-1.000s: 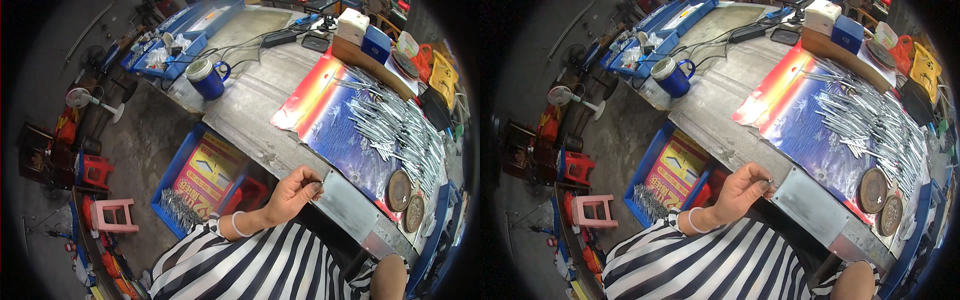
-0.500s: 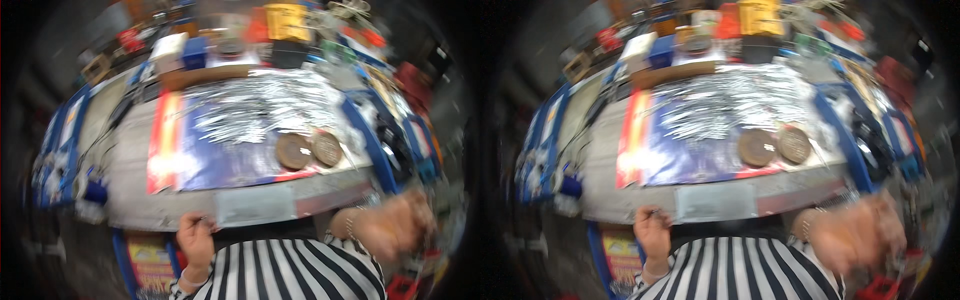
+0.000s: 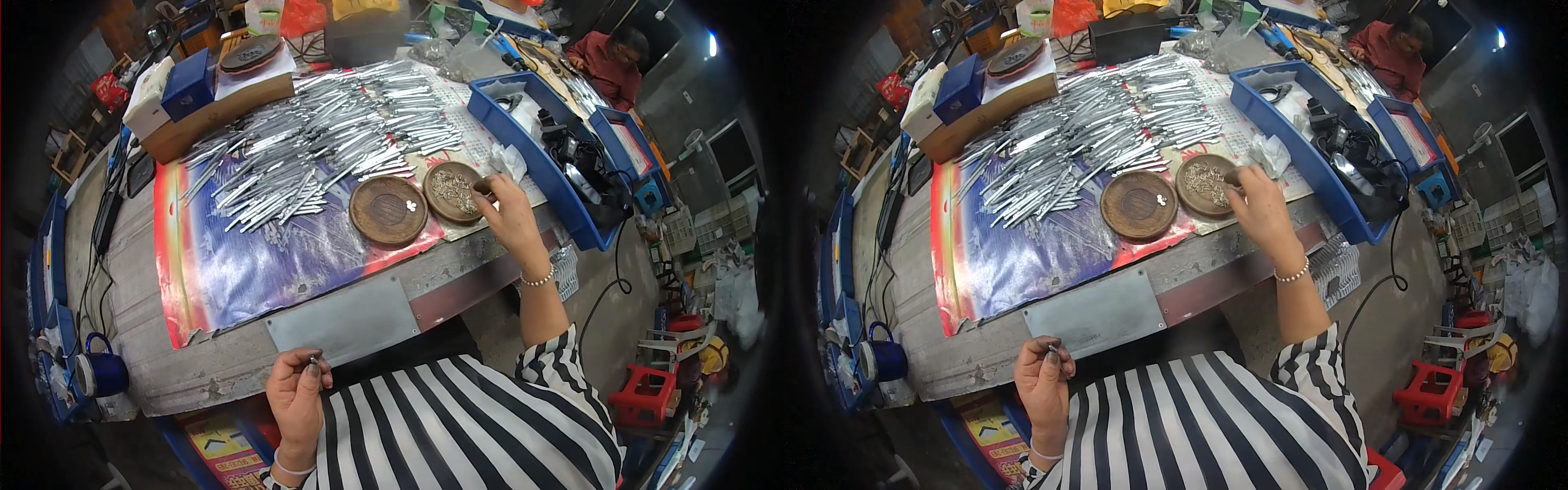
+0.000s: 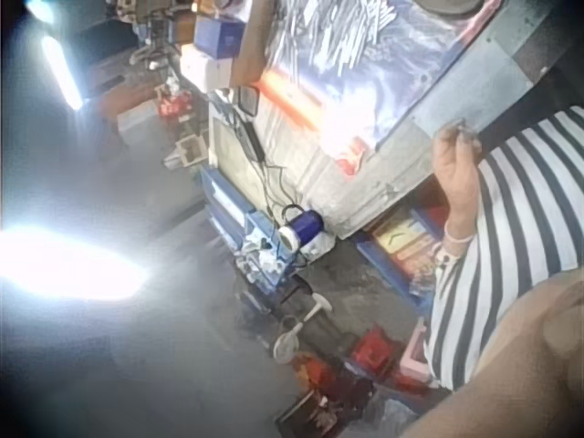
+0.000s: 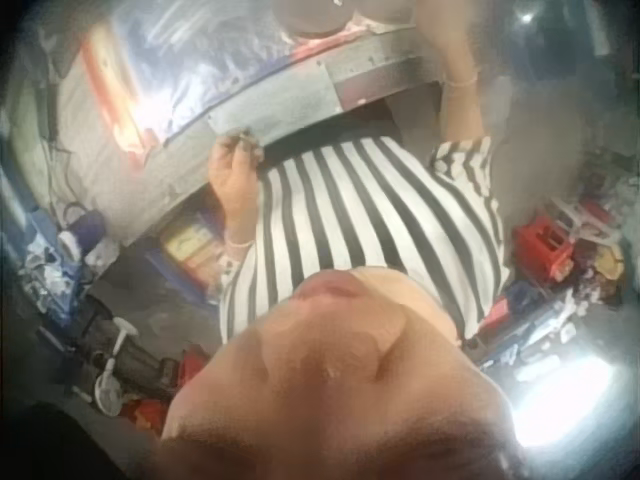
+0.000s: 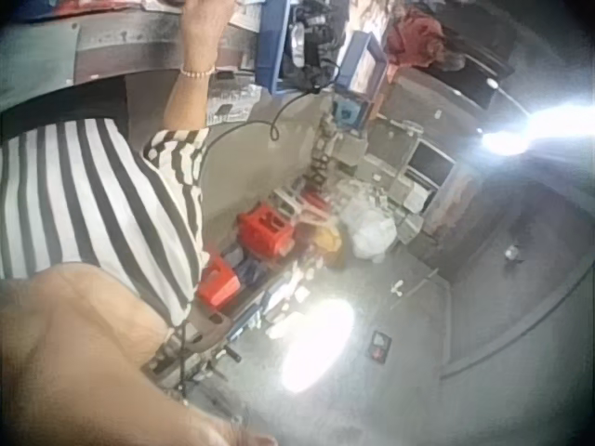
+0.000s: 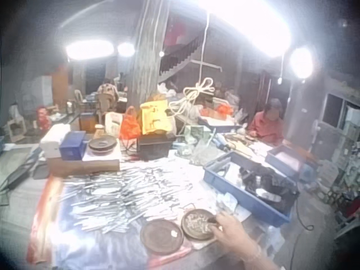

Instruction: The person assembles metal components by attaching small fasteners to metal strips by hand, then places the finished pieces into a plastic crate.

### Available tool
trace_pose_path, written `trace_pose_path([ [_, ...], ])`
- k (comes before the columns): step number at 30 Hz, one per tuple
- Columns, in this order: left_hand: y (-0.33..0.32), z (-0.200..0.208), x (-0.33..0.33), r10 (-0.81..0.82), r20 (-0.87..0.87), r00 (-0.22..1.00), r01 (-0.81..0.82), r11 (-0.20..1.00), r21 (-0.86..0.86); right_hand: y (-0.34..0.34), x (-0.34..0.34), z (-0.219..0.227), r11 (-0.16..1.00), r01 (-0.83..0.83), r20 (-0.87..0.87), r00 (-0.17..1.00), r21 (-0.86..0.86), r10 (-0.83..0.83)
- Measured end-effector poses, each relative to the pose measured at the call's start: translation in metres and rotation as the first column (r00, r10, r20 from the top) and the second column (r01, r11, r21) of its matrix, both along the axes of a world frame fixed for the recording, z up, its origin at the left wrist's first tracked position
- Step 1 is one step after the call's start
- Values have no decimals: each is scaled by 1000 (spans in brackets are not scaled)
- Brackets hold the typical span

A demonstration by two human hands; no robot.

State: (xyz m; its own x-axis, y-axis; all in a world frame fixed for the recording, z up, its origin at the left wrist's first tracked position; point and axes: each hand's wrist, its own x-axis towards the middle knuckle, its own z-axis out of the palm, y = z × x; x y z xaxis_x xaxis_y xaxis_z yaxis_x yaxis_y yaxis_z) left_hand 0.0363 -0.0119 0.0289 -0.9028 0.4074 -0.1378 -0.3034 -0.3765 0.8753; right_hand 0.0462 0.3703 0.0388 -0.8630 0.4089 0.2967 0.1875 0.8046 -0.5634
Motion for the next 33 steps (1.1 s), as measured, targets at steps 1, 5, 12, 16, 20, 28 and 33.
trace_pose_path([
  [1,2,0,0,-23,7,1000,23,1000,-20,0,-2,-2,1000,-2,7,1000,-5,2],
  [5,8,0,0,-78,17,997,79,995,-64,2,-13,-9,955,-57,179,984,290,4],
  [12,19,-1,-1,-109,87,990,113,993,-45,20,-32,-22,927,-127,269,963,352,30],
  [16,23,-3,-3,-136,122,983,139,990,-17,23,-33,-20,969,-117,115,989,219,94],
  [20,27,-6,-6,-195,158,968,189,980,56,23,-30,-19,995,-56,-49,997,82,60],
  [28,34,-5,-11,-292,370,882,209,946,249,15,-26,-15,823,-95,-125,992,-560,30],
  [33,37,-11,-11,-393,464,794,209,893,399,-59,-6,-4,676,-253,-179,967,-692,179],
])
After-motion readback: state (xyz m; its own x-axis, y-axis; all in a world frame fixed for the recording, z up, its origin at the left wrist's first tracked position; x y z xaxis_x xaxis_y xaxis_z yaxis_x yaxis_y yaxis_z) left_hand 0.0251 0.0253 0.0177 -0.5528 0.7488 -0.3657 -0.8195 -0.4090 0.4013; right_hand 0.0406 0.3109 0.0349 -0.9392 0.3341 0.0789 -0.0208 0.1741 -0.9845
